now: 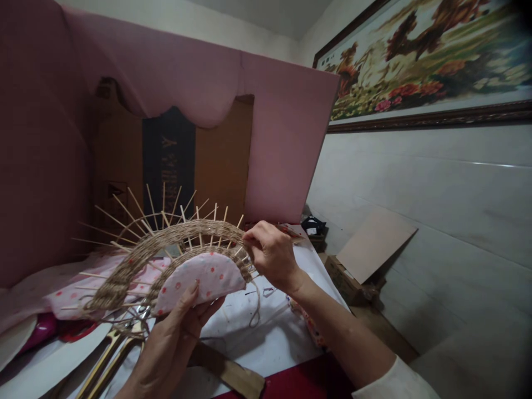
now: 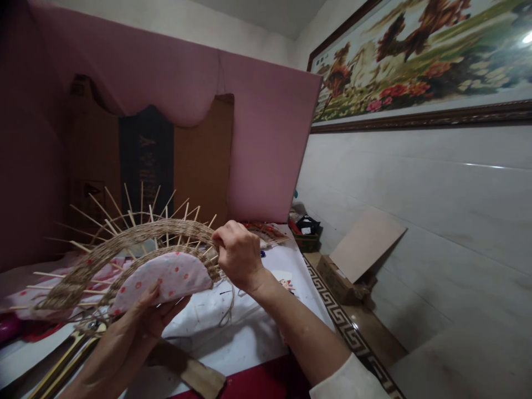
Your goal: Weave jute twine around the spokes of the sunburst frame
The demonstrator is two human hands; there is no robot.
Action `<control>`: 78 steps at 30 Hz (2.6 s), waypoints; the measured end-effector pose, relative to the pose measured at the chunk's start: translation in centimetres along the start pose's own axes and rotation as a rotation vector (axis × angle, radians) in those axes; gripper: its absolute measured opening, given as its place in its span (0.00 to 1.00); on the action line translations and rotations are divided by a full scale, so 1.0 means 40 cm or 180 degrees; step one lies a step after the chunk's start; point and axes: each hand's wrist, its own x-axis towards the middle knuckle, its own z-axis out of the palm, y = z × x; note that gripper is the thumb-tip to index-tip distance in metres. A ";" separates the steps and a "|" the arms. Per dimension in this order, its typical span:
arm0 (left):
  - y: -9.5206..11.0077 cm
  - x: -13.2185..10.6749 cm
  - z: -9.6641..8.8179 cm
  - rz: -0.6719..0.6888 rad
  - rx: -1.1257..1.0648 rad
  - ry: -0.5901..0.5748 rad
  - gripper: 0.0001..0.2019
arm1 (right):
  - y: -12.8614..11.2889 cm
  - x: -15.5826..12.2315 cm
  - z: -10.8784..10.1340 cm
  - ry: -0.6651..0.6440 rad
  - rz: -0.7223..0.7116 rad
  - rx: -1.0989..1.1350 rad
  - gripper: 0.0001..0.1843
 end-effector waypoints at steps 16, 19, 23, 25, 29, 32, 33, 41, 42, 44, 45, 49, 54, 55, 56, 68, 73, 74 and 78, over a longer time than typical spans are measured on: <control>0.013 -0.003 0.013 -0.0130 -0.0131 0.0194 0.07 | -0.005 -0.032 -0.058 0.1079 0.0276 0.0194 0.22; 0.018 -0.006 0.017 -0.0160 -0.0178 0.0185 0.08 | 0.019 -0.030 -0.077 0.1325 0.0474 0.0073 0.23; 0.022 -0.010 0.022 -0.0189 -0.0243 0.0151 0.08 | 0.070 -0.017 -0.082 0.1404 0.0914 -0.0228 0.15; 0.022 -0.011 0.021 -0.0215 -0.0257 0.0147 0.07 | 0.097 -0.012 -0.077 0.1337 0.1008 -0.0335 0.12; 0.016 -0.005 0.009 -0.0244 -0.0262 0.0119 0.07 | 0.133 -0.009 -0.076 0.1191 0.1117 -0.0424 0.11; 0.011 -0.001 0.000 -0.0256 -0.0253 0.0045 0.07 | 0.138 -0.009 -0.082 0.1080 0.1275 -0.0560 0.15; 0.010 -0.001 -0.002 -0.0248 -0.0248 0.0026 0.07 | 0.137 -0.008 -0.084 0.1007 0.1327 -0.0626 0.17; 0.012 -0.003 0.003 -0.0241 -0.0234 0.0044 0.07 | 0.143 -0.003 -0.077 0.0495 0.1373 -0.0822 0.17; 0.013 -0.005 0.005 -0.0249 -0.0235 0.0046 0.07 | 0.146 -0.003 -0.076 0.0405 0.1369 -0.0757 0.11; 0.012 -0.006 0.006 -0.0255 -0.0221 0.0042 0.07 | 0.148 -0.004 -0.074 0.0284 0.1337 -0.0619 0.08; 0.011 -0.007 0.005 -0.0251 -0.0203 0.0038 0.07 | 0.148 -0.004 -0.074 0.0275 0.1307 -0.0581 0.09; 0.006 -0.005 0.002 -0.0219 -0.0105 0.0010 0.08 | 0.131 -0.003 -0.081 0.0368 0.1306 -0.0616 0.06; 0.006 -0.003 0.002 -0.0192 -0.0080 0.0054 0.07 | 0.106 0.000 -0.092 0.0544 0.1353 -0.0637 0.18; 0.007 -0.003 0.004 -0.0199 -0.0059 0.0065 0.07 | 0.103 -0.001 -0.093 0.0612 0.1318 -0.0646 0.21; 0.008 -0.004 0.005 -0.0211 -0.0037 0.0070 0.07 | 0.100 -0.002 -0.093 0.0687 0.1269 -0.0637 0.22; 0.000 -0.004 -0.008 -0.0245 -0.0228 -0.0033 0.09 | 0.003 -0.040 -0.103 0.0386 0.1060 0.1215 0.13; -0.004 -0.004 -0.016 -0.0197 -0.0165 -0.0115 0.09 | -0.051 -0.056 -0.105 -0.0161 0.1084 0.1829 0.12; -0.006 -0.003 -0.018 -0.0204 -0.0143 -0.0142 0.08 | -0.059 -0.059 -0.103 -0.0216 0.1076 0.1890 0.12; -0.013 0.002 -0.025 -0.0192 -0.0055 -0.0198 0.06 | -0.073 -0.065 -0.096 -0.0334 0.1092 0.2067 0.12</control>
